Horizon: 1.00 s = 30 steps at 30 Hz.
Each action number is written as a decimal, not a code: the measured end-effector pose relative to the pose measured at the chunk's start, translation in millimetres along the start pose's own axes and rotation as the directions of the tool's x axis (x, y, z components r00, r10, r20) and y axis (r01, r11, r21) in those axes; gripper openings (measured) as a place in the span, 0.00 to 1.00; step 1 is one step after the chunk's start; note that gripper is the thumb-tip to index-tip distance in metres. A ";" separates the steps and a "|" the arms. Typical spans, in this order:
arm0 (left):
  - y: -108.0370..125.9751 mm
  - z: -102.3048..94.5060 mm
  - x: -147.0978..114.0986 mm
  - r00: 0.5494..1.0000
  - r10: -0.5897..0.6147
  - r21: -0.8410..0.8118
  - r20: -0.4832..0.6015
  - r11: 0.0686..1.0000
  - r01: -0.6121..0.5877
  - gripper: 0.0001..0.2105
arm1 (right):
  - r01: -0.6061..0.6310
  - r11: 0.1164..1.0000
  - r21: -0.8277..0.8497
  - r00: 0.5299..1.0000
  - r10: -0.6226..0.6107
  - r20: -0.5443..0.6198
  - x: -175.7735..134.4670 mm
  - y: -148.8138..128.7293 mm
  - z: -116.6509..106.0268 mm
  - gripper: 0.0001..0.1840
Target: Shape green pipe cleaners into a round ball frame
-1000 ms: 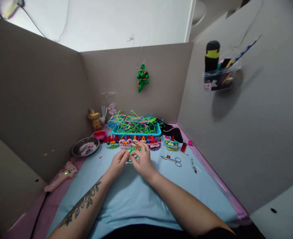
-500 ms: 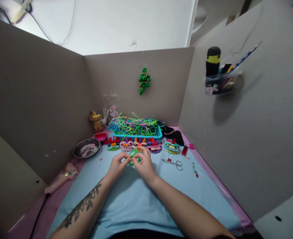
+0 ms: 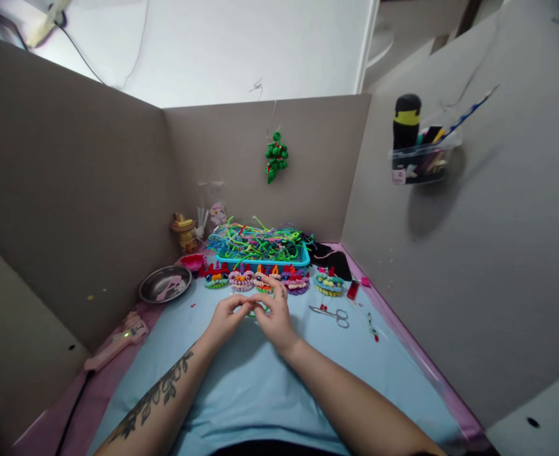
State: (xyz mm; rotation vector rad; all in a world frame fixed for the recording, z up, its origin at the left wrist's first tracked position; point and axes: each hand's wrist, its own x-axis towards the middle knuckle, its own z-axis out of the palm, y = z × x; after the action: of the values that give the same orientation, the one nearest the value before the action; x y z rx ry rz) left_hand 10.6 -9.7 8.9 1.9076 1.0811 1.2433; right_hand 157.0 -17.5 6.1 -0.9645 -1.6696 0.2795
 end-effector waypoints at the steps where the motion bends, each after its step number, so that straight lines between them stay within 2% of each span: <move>1: -0.2 0.0 0.1 1.000 -0.006 -0.003 0.004 1.000 0.006 0.11 | 0.001 1.000 -0.007 1.000 -0.001 0.000 -0.1 0.4 -0.3 0.10; 8: -3.9 0.2 0.8 1.000 -0.023 0.017 -0.006 1.000 0.023 0.10 | 0.004 0.998 -0.065 1.000 -0.005 -0.011 0.4 5.4 -1.2 0.09; 13: -5.2 0.2 0.6 0.999 0.044 0.073 -0.025 0.996 -0.042 0.08 | 0.023 0.997 -0.078 1.000 -0.023 0.000 1.8 8.1 -1.3 0.07; 20: -10.5 0.6 1.2 0.996 0.087 0.118 -0.013 0.989 -0.085 0.08 | 0.119 0.982 -0.146 0.993 -0.120 0.005 2.3 11.6 -2.1 0.08; 25: -9.3 0.6 1.1 0.995 0.094 0.130 -0.012 0.987 -0.092 0.08 | 0.138 0.975 -0.174 0.990 -0.143 -0.019 3.8 8.0 -5.5 0.09; 30: -8.5 -0.1 0.0 0.993 0.120 0.139 0.004 0.983 -0.119 0.09 | 0.197 0.955 -0.220 0.980 -0.195 0.028 4.8 7.2 -7.8 0.07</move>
State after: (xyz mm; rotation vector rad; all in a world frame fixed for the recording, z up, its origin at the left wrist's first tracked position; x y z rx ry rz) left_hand 7.9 -5.6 1.9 2.1024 1.0944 1.2671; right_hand 167.1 -11.7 7.6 -0.9521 -1.8142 -0.0390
